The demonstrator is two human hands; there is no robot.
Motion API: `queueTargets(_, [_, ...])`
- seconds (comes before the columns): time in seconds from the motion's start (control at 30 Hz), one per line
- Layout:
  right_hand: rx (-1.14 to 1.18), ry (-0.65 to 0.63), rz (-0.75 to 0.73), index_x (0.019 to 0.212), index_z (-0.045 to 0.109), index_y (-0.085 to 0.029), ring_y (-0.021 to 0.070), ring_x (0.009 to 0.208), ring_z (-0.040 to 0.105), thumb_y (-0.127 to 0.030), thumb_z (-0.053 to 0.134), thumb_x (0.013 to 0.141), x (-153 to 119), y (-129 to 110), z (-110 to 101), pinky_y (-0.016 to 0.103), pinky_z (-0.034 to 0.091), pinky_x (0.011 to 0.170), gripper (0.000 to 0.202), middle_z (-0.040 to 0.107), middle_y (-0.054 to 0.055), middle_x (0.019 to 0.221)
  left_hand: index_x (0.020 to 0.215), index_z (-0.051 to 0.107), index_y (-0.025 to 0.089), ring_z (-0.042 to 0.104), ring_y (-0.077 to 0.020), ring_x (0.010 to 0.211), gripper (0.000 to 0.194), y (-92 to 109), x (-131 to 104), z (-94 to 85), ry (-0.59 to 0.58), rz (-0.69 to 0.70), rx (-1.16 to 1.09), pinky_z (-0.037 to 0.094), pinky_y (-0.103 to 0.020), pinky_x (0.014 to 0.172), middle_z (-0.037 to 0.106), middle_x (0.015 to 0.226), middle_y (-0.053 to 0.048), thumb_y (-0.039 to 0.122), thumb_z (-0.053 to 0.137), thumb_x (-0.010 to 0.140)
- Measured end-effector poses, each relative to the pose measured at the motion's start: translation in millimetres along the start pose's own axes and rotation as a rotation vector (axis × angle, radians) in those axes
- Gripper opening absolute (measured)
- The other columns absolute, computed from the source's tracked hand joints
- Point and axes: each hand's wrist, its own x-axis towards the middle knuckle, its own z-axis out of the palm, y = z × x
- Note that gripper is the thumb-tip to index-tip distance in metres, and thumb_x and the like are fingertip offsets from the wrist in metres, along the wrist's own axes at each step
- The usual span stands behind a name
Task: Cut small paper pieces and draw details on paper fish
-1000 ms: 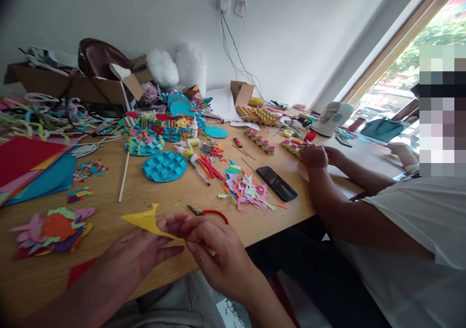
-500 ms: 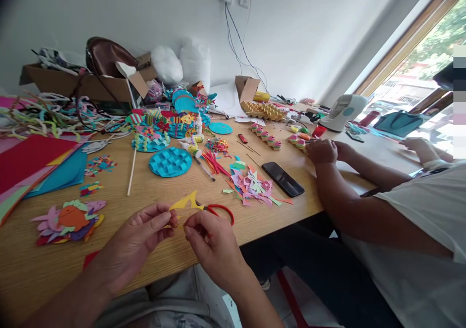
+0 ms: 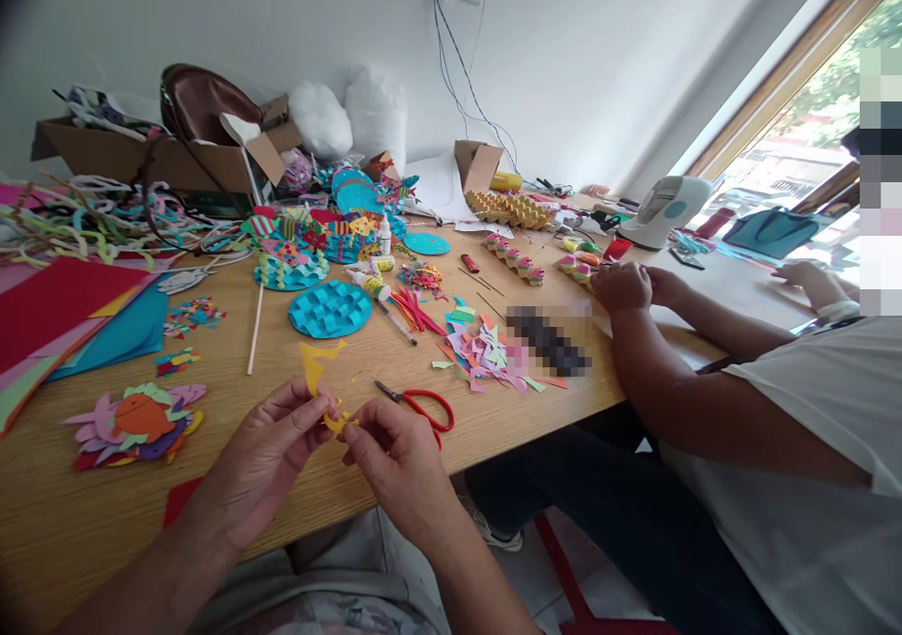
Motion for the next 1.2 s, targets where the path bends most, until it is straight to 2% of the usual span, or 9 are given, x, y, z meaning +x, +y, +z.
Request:
queueTargets(0.23, [-0.079, 0.02, 0.01, 0.072, 0.055, -0.016, 0.0104, 0.053, 0.051, -0.035, 0.052, 0.083, 0.6, -4.9, 4.2, 0.02, 0.035, 0.048, 0.022, 0.06, 0.002, 0.059, 0.068, 0.063, 0.017, 0.052, -0.0072, 0.058, 0.014, -2.2, 0.8, -2.0, 0.02, 0.071, 0.03, 0.045, -0.017, 0.056, 0.062, 0.067, 0.003, 0.026, 0.073, 0.067])
queueTargets(0.4, [-0.078, 0.06, -0.028, 0.069, 0.056, -0.016, 0.0123, 0.053, 0.053, -0.034, 0.052, 0.082, 2.6, -6.2, 10.3, 0.022, 0.036, 0.049, 0.022, 0.06, 0.002, 0.058, 0.069, 0.062, 0.017, 0.053, -0.0068, 0.06, 0.016, -5.2, 2.0, -1.8, 0.088, 0.131, -0.009, 0.046, -0.016, 0.057, 0.062, 0.066, 0.004, 0.025, 0.075, 0.064])
queueTargets(0.5, [-0.021, 0.118, -0.054, 0.068, 0.055, -0.016, 0.0125, 0.053, 0.052, -0.034, 0.052, 0.082, 2.1, -2.6, 18.9, 0.023, 0.037, 0.049, 0.022, 0.059, 0.002, 0.059, 0.067, 0.061, 0.017, 0.053, -0.0071, 0.059, 0.019, -6.3, 1.7, 1.3, 0.132, 0.153, -0.052, 0.046, -0.016, 0.056, 0.061, 0.064, 0.004, 0.024, 0.077, 0.06])
queueTargets(0.67, [0.102, 0.229, -0.115, 0.07, 0.056, -0.016, 0.0117, 0.053, 0.052, -0.034, 0.052, 0.084, -2.5, 7.7, 39.9, 0.022, 0.039, 0.05, 0.023, 0.057, 0.001, 0.059, 0.066, 0.058, 0.017, 0.051, -0.0079, 0.053, 0.024, -5.9, -0.2, 3.9, 0.145, 0.111, -0.106, 0.043, -0.017, 0.046, 0.059, 0.062, 0.004, 0.026, 0.079, 0.058])
queueTargets(0.77, [0.137, 0.268, -0.135, 0.071, 0.055, -0.017, 0.012, 0.054, 0.053, -0.034, 0.051, 0.085, -4.3, 11.7, 45.9, 0.023, 0.041, 0.052, 0.023, 0.058, 0.001, 0.06, 0.066, 0.058, 0.016, 0.051, -0.0073, 0.056, 0.026, -3.4, 2.0, 0.4, 0.17, 0.117, -0.128, 0.045, -0.016, 0.05, 0.058, 0.061, 0.005, 0.025, 0.08, 0.057])
queueTargets(0.83, [0.125, 0.282, -0.131, 0.071, 0.056, -0.017, 0.0124, 0.055, 0.054, -0.035, 0.05, 0.085, -3.4, 12.7, 39.5, 0.023, 0.041, 0.052, 0.024, 0.059, 0.001, 0.061, 0.066, 0.058, 0.016, 0.051, -0.0065, 0.058, 0.025, -1.0, 4.0, -3.0, 0.159, 0.134, -0.125, 0.045, -0.016, 0.056, 0.058, 0.06, 0.005, 0.025, 0.08, 0.057])
queueTargets(0.9, [0.035, 0.303, -0.112, 0.071, 0.057, -0.017, 0.0128, 0.055, 0.053, -0.036, 0.05, 0.084, -1.2, 12.8, 22.5, 0.023, 0.04, 0.052, 0.024, 0.058, 0.001, 0.061, 0.065, 0.059, 0.016, 0.051, -0.0063, 0.058, 0.024, 1.1, 4.6, -6.3, 0.131, 0.124, -0.099, 0.045, -0.016, 0.058, 0.059, 0.061, 0.004, 0.025, 0.08, 0.058])
queueTargets(1.07, [-0.479, 0.382, 0.003, 0.065, 0.059, -0.018, 0.0149, 0.057, 0.05, -0.035, 0.054, 0.078, 3.1, 15.3, -37.5, 0.025, 0.036, 0.053, 0.022, 0.056, 0.001, 0.06, 0.064, 0.062, 0.016, 0.05, -0.0069, 0.058, 0.02, 2.8, 0.0, -11.7, 0.051, 0.035, 0.065, 0.042, -0.015, 0.055, 0.059, 0.06, 0.004, 0.026, 0.078, 0.058])
queueTargets(1.2, [-0.699, 0.406, 0.091, 0.061, 0.057, -0.02, 0.0172, 0.06, 0.055, -0.03, 0.055, 0.074, 3.9, 20.9, -58.2, 0.027, 0.037, 0.057, 0.017, 0.06, 0.002, 0.061, 0.066, 0.064, 0.017, 0.047, -0.0077, 0.058, 0.013, 2.2, -2.8, -14.5, -0.011, 0.029, 0.226, 0.04, -0.017, 0.056, 0.058, 0.06, 0.004, 0.026, 0.073, 0.062])
